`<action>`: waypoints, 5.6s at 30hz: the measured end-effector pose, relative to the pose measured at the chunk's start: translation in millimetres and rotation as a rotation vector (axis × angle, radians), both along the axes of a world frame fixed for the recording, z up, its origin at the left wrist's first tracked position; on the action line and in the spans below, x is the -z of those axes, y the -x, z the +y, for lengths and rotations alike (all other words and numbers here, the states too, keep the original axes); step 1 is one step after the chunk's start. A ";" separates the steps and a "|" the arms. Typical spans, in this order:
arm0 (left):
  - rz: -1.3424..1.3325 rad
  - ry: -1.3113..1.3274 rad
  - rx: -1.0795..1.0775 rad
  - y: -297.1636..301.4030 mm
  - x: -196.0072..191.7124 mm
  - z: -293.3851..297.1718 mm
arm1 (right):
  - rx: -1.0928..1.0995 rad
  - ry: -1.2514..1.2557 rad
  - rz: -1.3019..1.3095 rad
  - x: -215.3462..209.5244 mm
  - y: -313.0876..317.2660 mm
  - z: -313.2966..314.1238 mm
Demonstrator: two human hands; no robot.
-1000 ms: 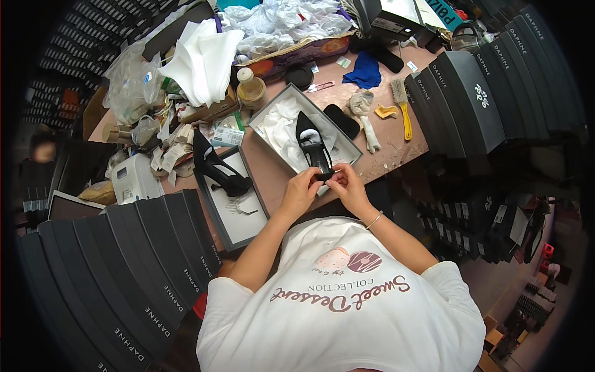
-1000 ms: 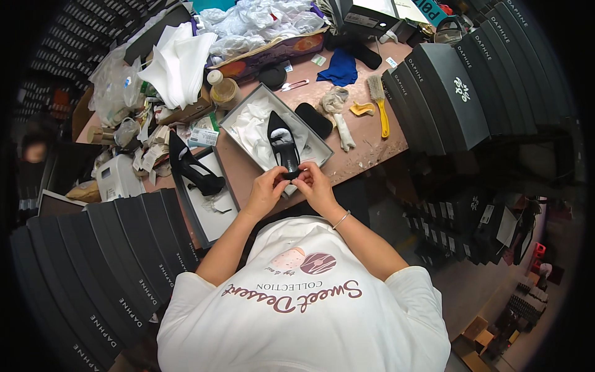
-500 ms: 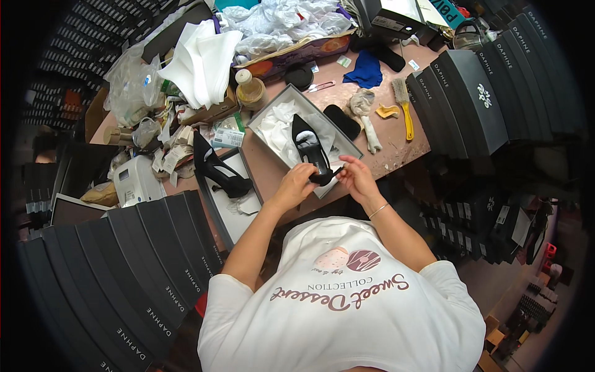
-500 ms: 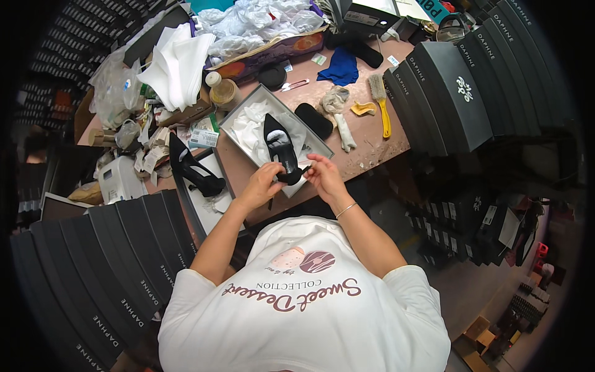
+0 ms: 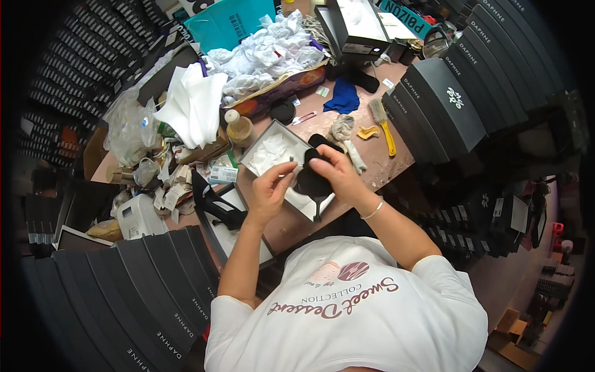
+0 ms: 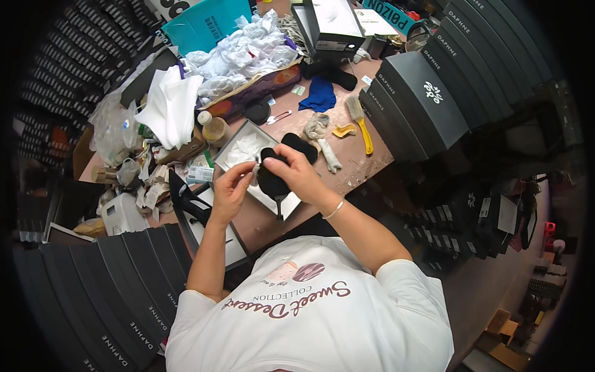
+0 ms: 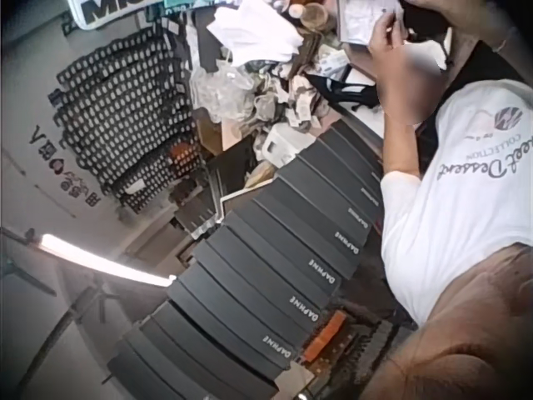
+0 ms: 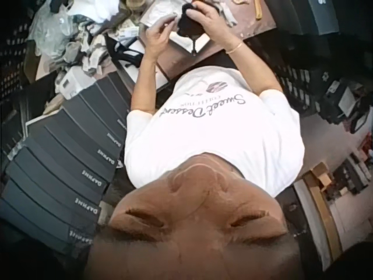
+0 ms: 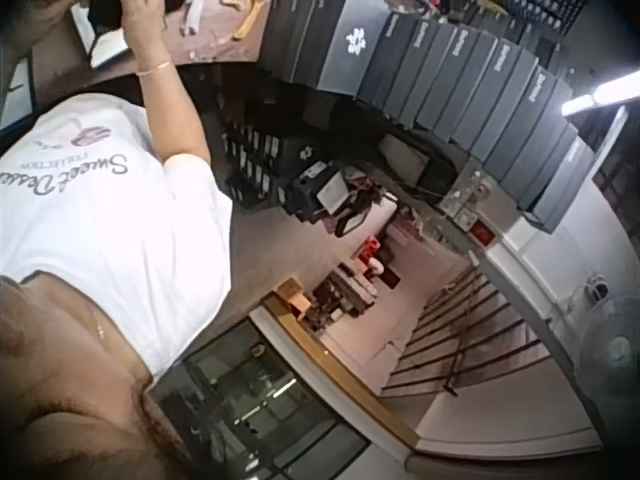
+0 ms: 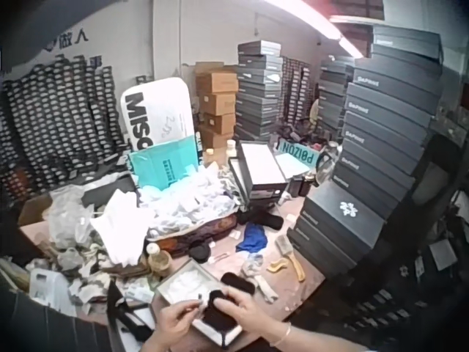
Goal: Packing pairs of shoes into boxes with protective tissue paper and stacking the boxes.
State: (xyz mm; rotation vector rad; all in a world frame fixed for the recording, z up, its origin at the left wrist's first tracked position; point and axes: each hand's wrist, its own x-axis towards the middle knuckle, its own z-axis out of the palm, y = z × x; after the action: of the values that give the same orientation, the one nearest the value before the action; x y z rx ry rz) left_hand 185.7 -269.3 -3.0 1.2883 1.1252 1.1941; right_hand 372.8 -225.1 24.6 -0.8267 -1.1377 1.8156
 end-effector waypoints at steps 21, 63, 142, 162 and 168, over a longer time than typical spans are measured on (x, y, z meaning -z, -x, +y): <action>-0.205 0.691 0.205 -64.3 22.2 13.5 | 0.334 -0.395 -1.053 102.4 -159.4 130.7; 0.249 -0.211 0.229 -25.4 7.7 -81.4 | -0.703 0.051 -0.142 -39.7 -21.9 -13.8; -0.542 0.699 0.336 35.9 20.5 -75.5 | -0.305 -1.140 -0.742 -65.1 -15.4 -23.1; 0.737 -0.130 -0.805 50.2 67.9 -32.0 | 0.168 -0.172 -0.720 62.6 -105.1 -9.3; 1.405 0.305 0.057 127.9 85.5 -91.1 | 0.057 -0.225 -0.731 63.0 -93.2 -19.9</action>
State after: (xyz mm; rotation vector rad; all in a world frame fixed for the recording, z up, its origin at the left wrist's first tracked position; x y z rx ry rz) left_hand 57.8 -360.4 -88.5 1.8827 2.0773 -0.1407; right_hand 466.0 -245.0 -38.4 -1.4223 -1.7080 1.3184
